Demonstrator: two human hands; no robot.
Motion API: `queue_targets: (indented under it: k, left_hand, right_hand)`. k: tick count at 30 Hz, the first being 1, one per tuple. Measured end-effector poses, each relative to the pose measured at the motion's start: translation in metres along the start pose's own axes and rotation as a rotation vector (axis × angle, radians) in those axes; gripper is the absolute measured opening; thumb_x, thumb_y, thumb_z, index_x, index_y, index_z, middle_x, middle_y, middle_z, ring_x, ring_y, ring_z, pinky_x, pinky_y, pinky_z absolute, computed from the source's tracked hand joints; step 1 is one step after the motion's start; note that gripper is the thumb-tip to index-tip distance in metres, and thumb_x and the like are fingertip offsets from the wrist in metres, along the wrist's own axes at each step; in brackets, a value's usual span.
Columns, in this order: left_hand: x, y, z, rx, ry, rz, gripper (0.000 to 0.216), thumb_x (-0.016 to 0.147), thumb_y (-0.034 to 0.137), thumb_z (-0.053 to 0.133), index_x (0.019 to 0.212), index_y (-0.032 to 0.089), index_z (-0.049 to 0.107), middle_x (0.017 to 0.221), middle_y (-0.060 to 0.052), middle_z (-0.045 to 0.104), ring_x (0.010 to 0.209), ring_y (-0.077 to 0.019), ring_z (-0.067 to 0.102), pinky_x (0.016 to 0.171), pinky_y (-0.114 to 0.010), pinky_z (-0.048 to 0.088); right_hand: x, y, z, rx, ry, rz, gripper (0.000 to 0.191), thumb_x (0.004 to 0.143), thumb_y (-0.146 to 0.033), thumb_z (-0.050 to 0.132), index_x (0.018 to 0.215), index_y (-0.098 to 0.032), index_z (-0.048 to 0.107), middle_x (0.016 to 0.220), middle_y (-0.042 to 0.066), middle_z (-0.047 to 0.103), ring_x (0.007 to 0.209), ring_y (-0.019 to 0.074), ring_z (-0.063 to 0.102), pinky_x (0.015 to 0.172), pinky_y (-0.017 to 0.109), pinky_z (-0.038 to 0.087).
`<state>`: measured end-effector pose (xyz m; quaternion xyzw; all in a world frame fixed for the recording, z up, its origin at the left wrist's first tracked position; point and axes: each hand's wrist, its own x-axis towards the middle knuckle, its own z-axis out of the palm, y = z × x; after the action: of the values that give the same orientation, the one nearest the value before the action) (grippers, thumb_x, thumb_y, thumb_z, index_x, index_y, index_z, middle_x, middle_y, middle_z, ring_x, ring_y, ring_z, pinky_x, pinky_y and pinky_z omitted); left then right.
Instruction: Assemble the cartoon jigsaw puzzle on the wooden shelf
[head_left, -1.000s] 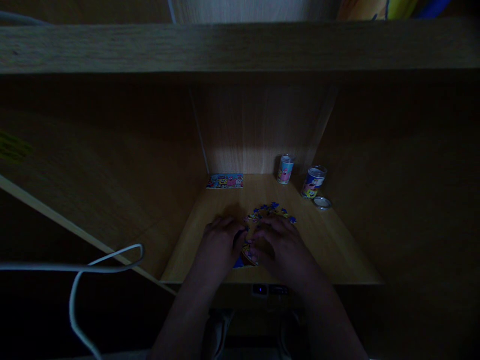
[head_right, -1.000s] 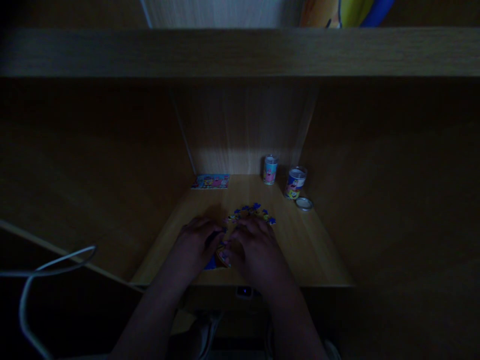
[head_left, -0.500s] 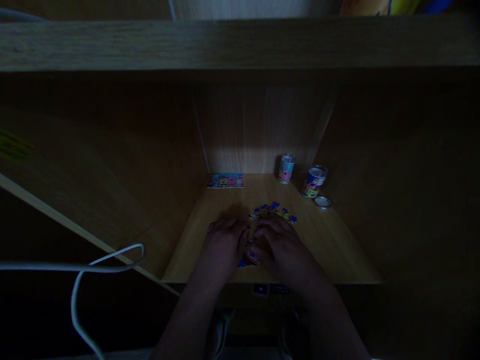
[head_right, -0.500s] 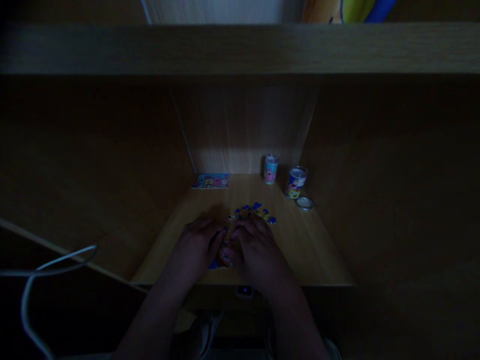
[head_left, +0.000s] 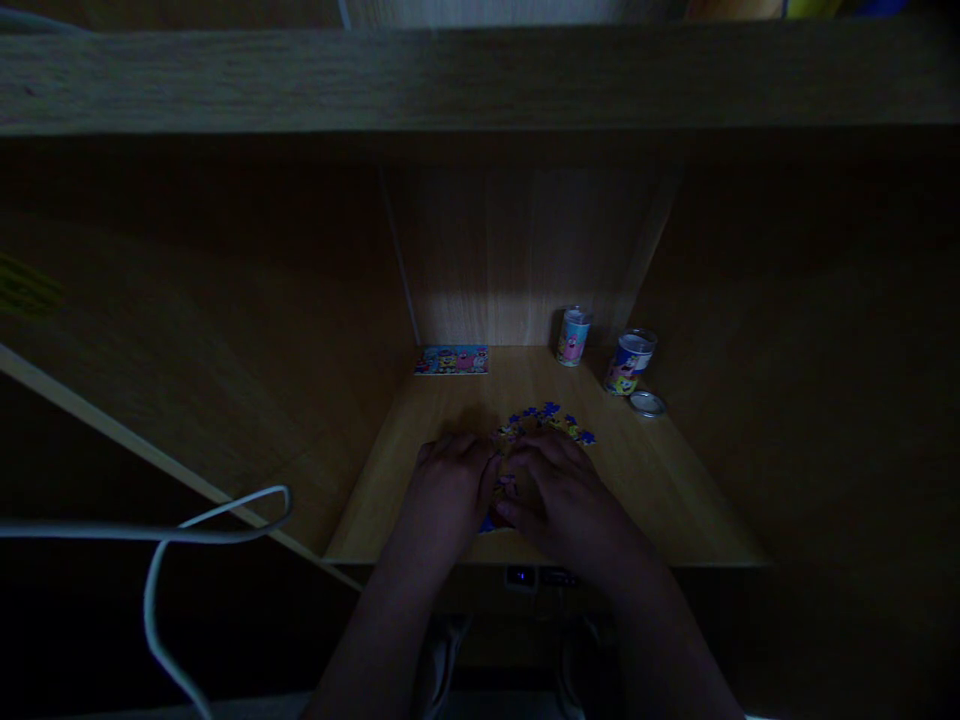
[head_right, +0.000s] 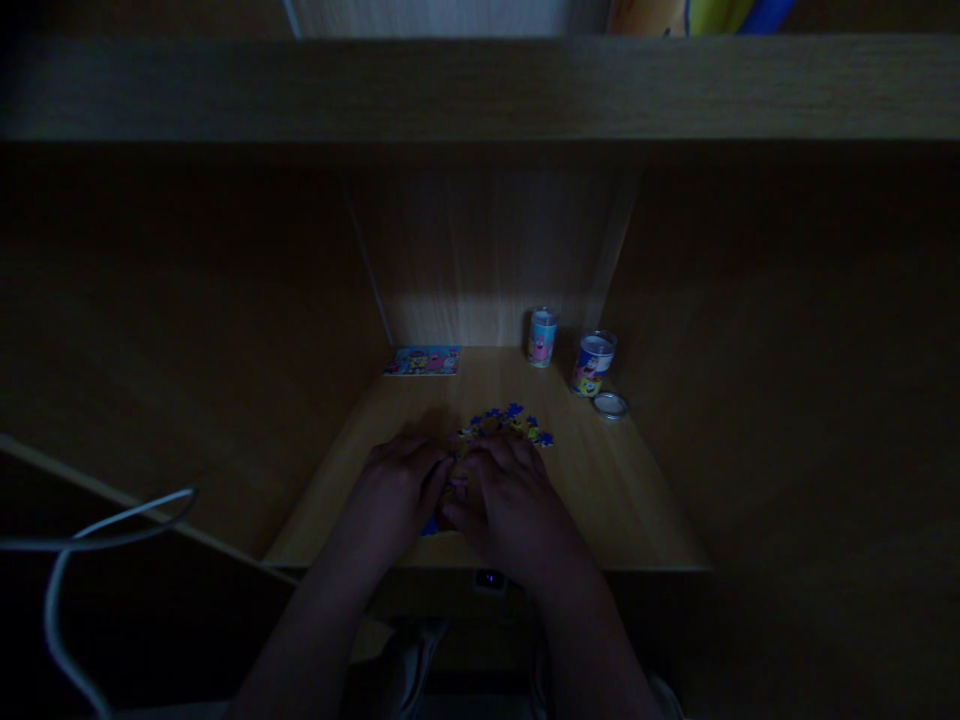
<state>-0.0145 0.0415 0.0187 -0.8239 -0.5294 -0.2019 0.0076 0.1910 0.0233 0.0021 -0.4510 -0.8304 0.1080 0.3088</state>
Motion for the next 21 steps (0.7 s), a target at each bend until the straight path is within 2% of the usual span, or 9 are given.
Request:
queue_targets:
  k: [5,9,13,17,21]
  left_hand:
    - [0.0003,-0.0011,0.0016,-0.005,0.004,0.011,0.02,0.112,0.021,0.061,0.11,0.02,0.08,0.112,-0.011,0.08,0.103,-0.0301,0.074,0.095,-0.047,0.055]
    - [0.0005,-0.0009,0.0014,-0.027,-0.001,0.011,0.019,0.111,0.02,0.063,0.118,0.02,0.08,0.114,-0.011,0.081,0.107,-0.031,0.074,0.098,-0.049,0.055]
    - [0.0004,0.0003,-0.0001,-0.024,-0.002,0.007,0.017,0.111,0.02,0.063,0.113,0.021,0.08,0.114,-0.011,0.081,0.106,-0.0309,0.074,0.097,-0.048,0.055]
    - [0.0004,0.0008,-0.0012,-0.02,-0.017,-0.004,0.018,0.111,0.02,0.063,0.111,0.021,0.08,0.113,-0.011,0.08,0.105,-0.03,0.074,0.096,-0.047,0.054]
    - [0.0001,-0.0002,-0.0006,-0.039,-0.009,0.004,0.017,0.11,0.02,0.065,0.116,0.021,0.081,0.115,-0.011,0.081,0.109,-0.0321,0.074,0.098,-0.05,0.055]
  right_hand:
    - [0.0003,0.0001,0.0,0.018,-0.018,-0.008,0.03,0.096,-0.027,0.085,0.121,-0.027,0.068,0.145,0.009,0.069,0.147,0.0317,0.058,0.131,0.059,0.041]
    - [0.0014,-0.0005,-0.002,0.068,-0.011,0.012,0.034,0.092,-0.024,0.089,0.116,-0.027,0.064,0.141,0.007,0.07,0.144,0.0313,0.058,0.129,0.057,0.042]
    - [0.0022,-0.0034,-0.0041,0.075,-0.012,0.039,0.028,0.095,-0.017,0.084,0.109,-0.027,0.062,0.124,0.006,0.073,0.131,0.0304,0.063,0.118,0.053,0.049]
    - [0.0025,-0.0037,-0.0019,0.067,-0.026,0.054,0.021,0.099,-0.009,0.073,0.099,-0.026,0.06,0.101,0.003,0.072,0.109,0.0277,0.065,0.1,0.046,0.054]
    - [0.0032,0.0023,0.005,0.08,0.047,0.094,0.022,0.099,-0.006,0.068,0.097,-0.026,0.062,0.099,0.002,0.072,0.102,0.0253,0.067,0.091,0.04,0.053]
